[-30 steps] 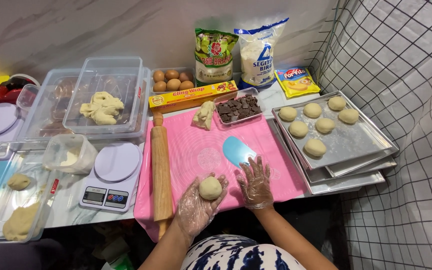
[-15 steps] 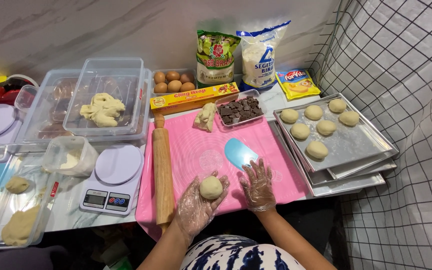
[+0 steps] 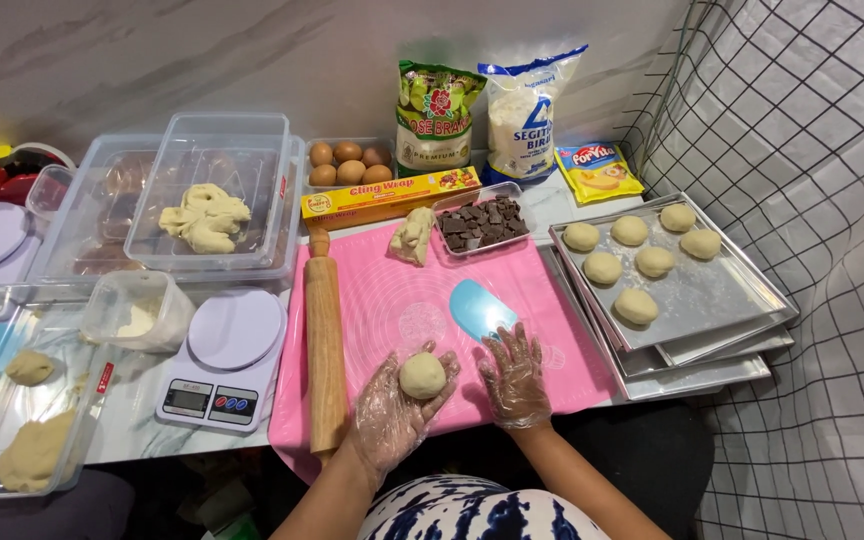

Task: Shaping dough into small balls and placing them on a baking tray, using a rolling pin and a scraper for preparation.

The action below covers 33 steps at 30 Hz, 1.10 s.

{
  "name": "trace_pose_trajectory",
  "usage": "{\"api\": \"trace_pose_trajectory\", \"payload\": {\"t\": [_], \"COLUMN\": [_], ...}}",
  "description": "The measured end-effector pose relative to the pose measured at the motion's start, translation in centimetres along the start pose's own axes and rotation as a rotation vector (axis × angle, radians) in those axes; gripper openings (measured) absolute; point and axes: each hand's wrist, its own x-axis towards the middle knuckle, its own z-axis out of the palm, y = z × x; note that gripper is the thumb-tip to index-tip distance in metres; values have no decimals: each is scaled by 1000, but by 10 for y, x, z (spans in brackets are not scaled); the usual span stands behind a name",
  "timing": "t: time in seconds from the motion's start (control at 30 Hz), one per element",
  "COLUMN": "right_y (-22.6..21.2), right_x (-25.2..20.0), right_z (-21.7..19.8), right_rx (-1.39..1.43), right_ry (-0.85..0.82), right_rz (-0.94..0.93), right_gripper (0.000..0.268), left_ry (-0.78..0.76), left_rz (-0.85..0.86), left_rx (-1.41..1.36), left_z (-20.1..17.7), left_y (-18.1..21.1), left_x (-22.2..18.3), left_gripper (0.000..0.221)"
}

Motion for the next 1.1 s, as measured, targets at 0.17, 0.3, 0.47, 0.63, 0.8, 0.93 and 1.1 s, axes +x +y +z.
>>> {"api": "trace_pose_trajectory", "payload": {"t": [0.17,0.3,0.47,0.63,0.8,0.93,1.1], "right_y": [2,14,29,-29,-52,-52,-52], "right_x": [0,9,1,60,94,76,71], "right_z": [2,7,20,-65,-75,-42,-46], "right_rx": [56,107,906,952,1044,833,844], "right_ry": [85,269,308,352,317,244,229], "right_rz": [-44,-208,304,12,-314,-342,-180], "right_gripper": [88,70,51,36,51,75,92], "left_ry": [-6,23,0,-59,14,-67,-43], "left_rz": [-45,-36,-64,-80,-97,-88,-47], "left_rx": [-30,14,-53,-87,105,57,183], "left_z": [-11,3,5,3,-7,-9,-9], "left_y": [-2,-2,-1,-1,-2,-2,1], "left_x": [14,13,25,33,37,38,35], "left_gripper": [57,56,55,62,57,57,76]}}
